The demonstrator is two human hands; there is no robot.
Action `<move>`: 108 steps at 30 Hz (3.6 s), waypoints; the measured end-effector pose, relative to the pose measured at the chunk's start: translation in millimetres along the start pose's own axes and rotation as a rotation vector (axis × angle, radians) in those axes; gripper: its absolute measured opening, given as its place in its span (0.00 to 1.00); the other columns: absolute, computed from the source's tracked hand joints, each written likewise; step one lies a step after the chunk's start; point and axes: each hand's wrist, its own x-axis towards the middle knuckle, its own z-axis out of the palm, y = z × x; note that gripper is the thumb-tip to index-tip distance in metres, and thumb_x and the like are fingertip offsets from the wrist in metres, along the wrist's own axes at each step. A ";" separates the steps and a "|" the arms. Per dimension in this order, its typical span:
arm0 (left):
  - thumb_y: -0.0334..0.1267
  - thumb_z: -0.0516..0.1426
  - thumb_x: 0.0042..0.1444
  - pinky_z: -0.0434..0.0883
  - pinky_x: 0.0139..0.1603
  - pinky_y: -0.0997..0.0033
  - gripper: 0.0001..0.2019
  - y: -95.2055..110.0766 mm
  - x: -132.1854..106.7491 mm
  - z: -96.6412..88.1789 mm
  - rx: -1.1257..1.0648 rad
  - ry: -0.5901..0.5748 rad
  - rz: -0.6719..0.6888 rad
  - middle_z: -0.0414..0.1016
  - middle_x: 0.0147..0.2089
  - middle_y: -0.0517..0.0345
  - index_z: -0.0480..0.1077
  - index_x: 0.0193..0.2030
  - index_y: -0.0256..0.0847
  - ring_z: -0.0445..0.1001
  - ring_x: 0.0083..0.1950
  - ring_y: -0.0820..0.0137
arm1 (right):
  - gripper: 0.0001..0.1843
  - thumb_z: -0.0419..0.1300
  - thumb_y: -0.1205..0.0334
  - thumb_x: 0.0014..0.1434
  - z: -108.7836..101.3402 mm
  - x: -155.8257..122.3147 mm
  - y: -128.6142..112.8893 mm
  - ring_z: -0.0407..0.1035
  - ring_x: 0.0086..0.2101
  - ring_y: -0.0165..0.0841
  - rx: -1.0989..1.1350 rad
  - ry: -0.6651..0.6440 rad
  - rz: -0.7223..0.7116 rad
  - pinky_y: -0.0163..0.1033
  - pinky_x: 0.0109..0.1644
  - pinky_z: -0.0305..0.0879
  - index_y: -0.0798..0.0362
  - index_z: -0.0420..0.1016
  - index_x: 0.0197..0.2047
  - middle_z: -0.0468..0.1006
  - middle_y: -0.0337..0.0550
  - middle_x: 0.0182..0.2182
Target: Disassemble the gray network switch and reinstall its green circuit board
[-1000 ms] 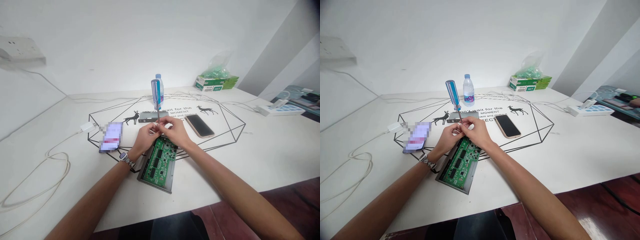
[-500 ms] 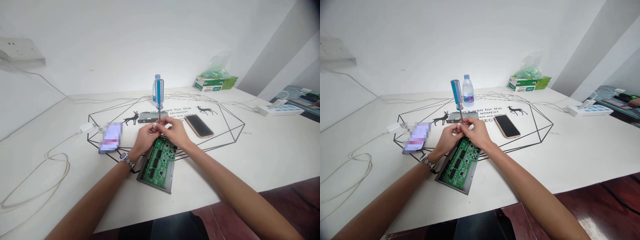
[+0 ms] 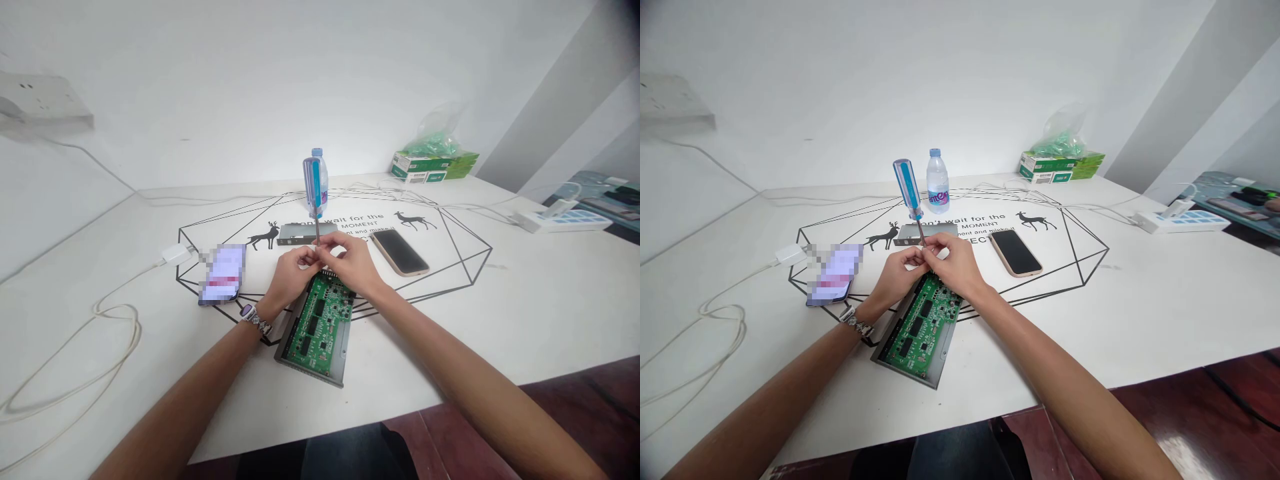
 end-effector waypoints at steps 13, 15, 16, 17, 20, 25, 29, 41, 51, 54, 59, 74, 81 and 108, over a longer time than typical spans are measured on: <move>0.45 0.60 0.63 0.70 0.45 0.65 0.13 5.0 -1.7 -1.6 0.070 -0.005 0.040 0.80 0.33 0.57 0.78 0.32 0.39 0.75 0.37 0.65 | 0.05 0.64 0.60 0.59 -0.6 -1.4 -4.6 0.76 0.38 0.36 0.026 -0.013 0.024 0.40 0.39 0.70 0.52 0.78 0.38 0.81 0.42 0.34; 0.46 0.62 0.61 0.70 0.40 0.67 0.15 5.0 0.2 -0.2 0.042 0.017 0.015 0.76 0.29 0.58 0.74 0.28 0.39 0.73 0.33 0.67 | 0.07 0.64 0.60 0.59 -0.3 -1.1 -3.4 0.76 0.38 0.36 0.017 -0.012 0.020 0.40 0.39 0.70 0.52 0.79 0.40 0.82 0.42 0.34; 0.45 0.62 0.60 0.69 0.39 0.67 0.15 5.1 0.8 0.3 0.033 0.023 0.002 0.76 0.28 0.59 0.73 0.27 0.38 0.72 0.32 0.68 | 0.07 0.64 0.60 0.59 -0.2 -1.0 -2.8 0.76 0.38 0.36 0.016 -0.017 0.019 0.40 0.40 0.70 0.52 0.80 0.40 0.83 0.42 0.35; 0.45 0.62 0.60 0.69 0.39 0.67 0.14 5.2 1.1 0.4 0.033 0.027 -0.007 0.76 0.28 0.58 0.74 0.28 0.38 0.72 0.33 0.67 | 0.08 0.64 0.60 0.60 0.0 -0.9 -2.3 0.76 0.38 0.36 0.017 -0.022 0.020 0.41 0.40 0.70 0.52 0.81 0.41 0.83 0.43 0.35; 0.43 0.62 0.60 0.71 0.45 0.65 0.10 5.6 -0.2 -1.5 0.097 0.008 0.021 0.81 0.36 0.54 0.78 0.36 0.39 0.76 0.40 0.64 | 0.09 0.64 0.59 0.60 0.2 -0.9 -1.6 0.77 0.38 0.36 0.034 -0.034 0.028 0.41 0.40 0.70 0.53 0.81 0.41 0.84 0.44 0.36; 0.42 0.59 0.64 0.71 0.48 0.64 0.10 5.7 -2.5 -5.3 0.104 -0.067 0.057 0.83 0.38 0.55 0.80 0.38 0.40 0.78 0.41 0.63 | 0.08 0.63 0.60 0.61 -0.2 -1.3 -2.0 0.77 0.38 0.36 0.008 -0.031 0.003 0.41 0.40 0.70 0.52 0.81 0.41 0.84 0.43 0.36; 0.44 0.61 0.62 0.72 0.43 0.66 0.13 5.0 -0.9 -1.6 0.042 -0.019 0.010 0.80 0.32 0.56 0.76 0.31 0.38 0.76 0.36 0.65 | 0.07 0.62 0.61 0.61 -0.3 -1.9 -2.7 0.76 0.38 0.36 -0.023 -0.039 -0.008 0.41 0.40 0.70 0.51 0.81 0.41 0.84 0.42 0.36; 0.42 0.59 0.64 0.71 0.45 0.64 0.11 4.2 -2.6 -1.8 0.121 -0.032 0.058 0.81 0.35 0.55 0.77 0.35 0.39 0.76 0.38 0.64 | 0.06 0.64 0.59 0.60 -1.2 -1.8 -4.9 0.75 0.36 0.35 0.016 -0.034 0.007 0.40 0.40 0.70 0.52 0.79 0.40 0.81 0.40 0.33; 0.41 0.58 0.62 0.72 0.52 0.61 0.10 14.1 -8.8 -18.3 0.157 0.005 0.018 0.82 0.49 0.52 0.76 0.47 0.41 0.78 0.47 0.63 | 0.06 0.63 0.58 0.63 -4.7 -0.8 3.4 0.78 0.34 0.36 -0.125 -0.093 -0.079 0.43 0.41 0.72 0.50 0.79 0.39 0.85 0.42 0.33; 0.42 0.55 0.66 0.72 0.52 0.61 0.11 14.9 -10.1 -22.2 0.154 0.030 -0.001 0.83 0.48 0.52 0.77 0.44 0.42 0.78 0.50 0.62 | 0.06 0.62 0.58 0.65 -7.1 0.8 4.8 0.78 0.32 0.35 -0.168 -0.141 -0.113 0.43 0.40 0.73 0.50 0.79 0.40 0.85 0.42 0.33; 0.44 0.56 0.66 0.73 0.48 0.63 0.11 12.3 -11.1 -19.6 0.208 0.031 0.014 0.83 0.42 0.53 0.77 0.40 0.42 0.78 0.46 0.62 | 0.07 0.61 0.57 0.66 -7.9 0.6 5.9 0.74 0.27 0.33 -0.152 -0.142 -0.134 0.40 0.36 0.71 0.50 0.77 0.38 0.82 0.40 0.28; 0.45 0.67 0.59 0.75 0.50 0.60 0.11 10.0 -16.0 -22.7 0.294 -0.016 0.144 0.84 0.44 0.54 0.79 0.44 0.44 0.79 0.46 0.61 | 0.18 0.68 0.44 0.59 -9.1 -0.6 -3.5 0.79 0.28 0.36 0.275 0.084 0.051 0.45 0.39 0.81 0.51 0.76 0.39 0.84 0.44 0.30; 0.40 0.63 0.63 0.75 0.44 0.65 0.05 11.0 -16.9 -22.9 0.250 0.035 0.130 0.83 0.37 0.57 0.79 0.39 0.43 0.80 0.39 0.65 | 0.20 0.70 0.43 0.57 -8.3 0.7 -5.9 0.80 0.30 0.36 0.412 0.120 0.100 0.44 0.38 0.82 0.50 0.73 0.34 0.85 0.45 0.32; 0.39 0.52 0.67 0.71 0.50 0.53 0.17 -20.4 -2.8 -73.8 0.863 -0.079 -0.051 0.78 0.45 0.45 0.82 0.49 0.39 0.72 0.50 0.53 | 0.18 0.72 0.48 0.55 -12.8 7.1 0.2 0.82 0.31 0.36 0.514 0.174 0.139 0.40 0.35 0.82 0.52 0.72 0.33 0.86 0.45 0.32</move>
